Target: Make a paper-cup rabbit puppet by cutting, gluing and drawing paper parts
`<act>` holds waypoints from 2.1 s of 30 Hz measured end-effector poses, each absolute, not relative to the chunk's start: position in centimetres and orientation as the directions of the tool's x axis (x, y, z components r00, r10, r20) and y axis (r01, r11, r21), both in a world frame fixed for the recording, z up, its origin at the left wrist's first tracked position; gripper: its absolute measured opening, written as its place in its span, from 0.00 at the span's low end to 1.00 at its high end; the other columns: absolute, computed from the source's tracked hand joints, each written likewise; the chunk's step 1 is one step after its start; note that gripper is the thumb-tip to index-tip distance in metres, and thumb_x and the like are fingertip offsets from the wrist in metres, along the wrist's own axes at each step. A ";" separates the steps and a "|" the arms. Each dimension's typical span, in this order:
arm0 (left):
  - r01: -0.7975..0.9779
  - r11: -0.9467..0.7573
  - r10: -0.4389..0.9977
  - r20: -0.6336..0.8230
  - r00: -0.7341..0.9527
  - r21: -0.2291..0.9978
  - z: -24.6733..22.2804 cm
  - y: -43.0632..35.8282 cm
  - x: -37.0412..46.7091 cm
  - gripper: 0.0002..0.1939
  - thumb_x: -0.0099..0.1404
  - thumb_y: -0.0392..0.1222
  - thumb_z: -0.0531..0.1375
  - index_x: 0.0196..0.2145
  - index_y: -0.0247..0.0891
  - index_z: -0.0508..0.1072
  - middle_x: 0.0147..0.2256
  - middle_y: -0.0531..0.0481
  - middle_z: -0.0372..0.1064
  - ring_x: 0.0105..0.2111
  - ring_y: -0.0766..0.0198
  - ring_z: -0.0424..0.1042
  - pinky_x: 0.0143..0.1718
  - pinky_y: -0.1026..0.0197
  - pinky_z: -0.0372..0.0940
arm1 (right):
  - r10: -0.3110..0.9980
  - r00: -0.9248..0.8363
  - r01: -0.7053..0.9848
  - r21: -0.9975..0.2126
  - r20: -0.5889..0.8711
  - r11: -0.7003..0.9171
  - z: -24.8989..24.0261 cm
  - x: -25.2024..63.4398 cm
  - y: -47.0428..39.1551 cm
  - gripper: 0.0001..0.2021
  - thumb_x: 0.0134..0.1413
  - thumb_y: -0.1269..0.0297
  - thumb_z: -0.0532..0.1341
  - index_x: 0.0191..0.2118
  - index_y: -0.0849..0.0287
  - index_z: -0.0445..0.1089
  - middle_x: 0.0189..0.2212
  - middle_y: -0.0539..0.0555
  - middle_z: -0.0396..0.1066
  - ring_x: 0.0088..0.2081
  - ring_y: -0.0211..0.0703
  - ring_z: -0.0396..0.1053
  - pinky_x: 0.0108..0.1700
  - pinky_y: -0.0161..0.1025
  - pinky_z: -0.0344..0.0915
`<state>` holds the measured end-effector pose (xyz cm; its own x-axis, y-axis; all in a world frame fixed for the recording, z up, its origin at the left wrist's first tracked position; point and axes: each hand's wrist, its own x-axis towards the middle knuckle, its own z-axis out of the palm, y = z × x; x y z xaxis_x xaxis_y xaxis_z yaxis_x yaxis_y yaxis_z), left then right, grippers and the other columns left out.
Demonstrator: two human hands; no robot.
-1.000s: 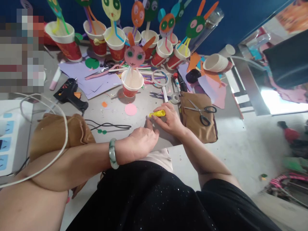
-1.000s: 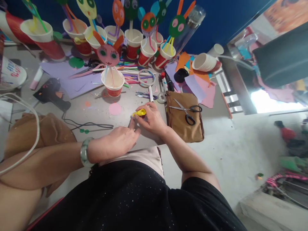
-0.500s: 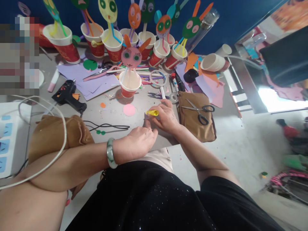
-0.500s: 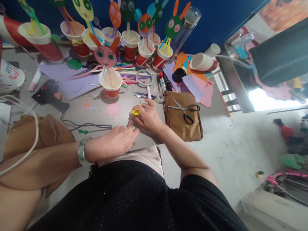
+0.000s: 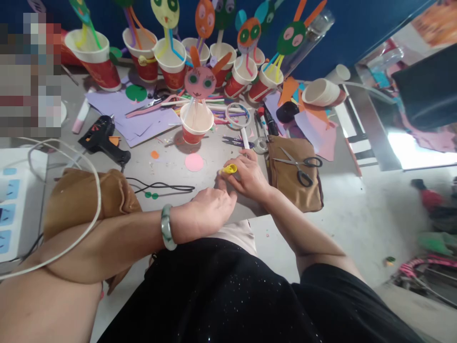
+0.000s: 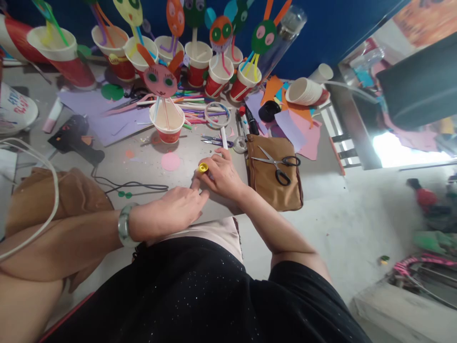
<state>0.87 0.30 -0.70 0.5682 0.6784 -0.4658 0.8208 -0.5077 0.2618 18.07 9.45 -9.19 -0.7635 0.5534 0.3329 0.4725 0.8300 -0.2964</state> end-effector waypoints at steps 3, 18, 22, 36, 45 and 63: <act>0.814 -0.516 0.679 -0.451 0.579 0.268 -1.0 0.2 0.8 0.20 0.75 0.33 0.50 0.61 0.25 0.67 0.57 0.19 0.67 0.44 0.48 0.80 0.42 0.54 0.74 | 0.561 -0.738 0.500 -0.255 0.375 0.828 -9.6 18.1 9.7 0.06 0.68 0.59 0.57 0.43 0.54 0.68 0.30 0.51 0.75 0.33 0.47 0.70 0.61 0.55 0.59; 0.807 -0.528 0.686 -0.427 0.589 0.265 -1.2 0.1 0.6 0.22 0.74 0.32 0.48 0.61 0.24 0.66 0.60 0.17 0.65 0.39 0.53 0.79 0.38 0.55 0.73 | 0.560 -0.777 0.455 -0.359 0.288 0.815 -9.0 18.0 9.8 0.09 0.67 0.56 0.57 0.43 0.54 0.69 0.32 0.52 0.76 0.35 0.48 0.71 0.60 0.58 0.60; 0.811 -0.513 0.676 -0.450 0.583 0.281 -0.8 0.2 0.5 0.21 0.74 0.32 0.49 0.61 0.24 0.67 0.60 0.17 0.64 0.42 0.51 0.80 0.40 0.55 0.73 | 0.595 -0.742 0.496 -0.344 0.309 0.797 -9.5 17.9 10.0 0.09 0.67 0.55 0.58 0.42 0.53 0.70 0.32 0.53 0.76 0.34 0.47 0.70 0.60 0.59 0.61; 0.827 -0.452 0.659 -0.500 0.562 0.333 -0.5 0.3 0.3 0.25 0.72 0.31 0.50 0.65 0.29 0.65 0.67 0.16 0.56 0.41 0.51 0.80 0.39 0.54 0.73 | 0.859 -0.510 0.023 -0.999 -0.039 -0.031 -5.9 18.4 8.2 0.29 0.55 0.33 0.55 0.49 0.52 0.67 0.30 0.54 0.79 0.23 0.48 0.73 0.32 0.51 0.73; 0.825 -0.454 0.642 -0.518 0.565 0.337 0.0 0.5 0.3 0.23 0.73 0.33 0.50 0.63 0.30 0.66 0.67 0.18 0.56 0.41 0.52 0.80 0.38 0.56 0.71 | 0.881 -0.472 -0.013 -0.999 -0.027 -0.038 -5.8 18.9 7.7 0.25 0.54 0.34 0.50 0.42 0.51 0.62 0.24 0.52 0.78 0.20 0.49 0.69 0.32 0.54 0.70; 0.832 -0.434 0.654 -0.515 0.554 0.345 0.0 0.4 0.3 0.21 0.72 0.35 0.52 0.60 0.32 0.69 0.69 0.18 0.52 0.37 0.55 0.80 0.36 0.56 0.70 | 0.903 -0.426 0.014 -0.998 0.052 0.064 -7.6 20.7 7.0 0.28 0.59 0.30 0.46 0.44 0.50 0.63 0.20 0.48 0.73 0.16 0.45 0.63 0.32 0.54 0.70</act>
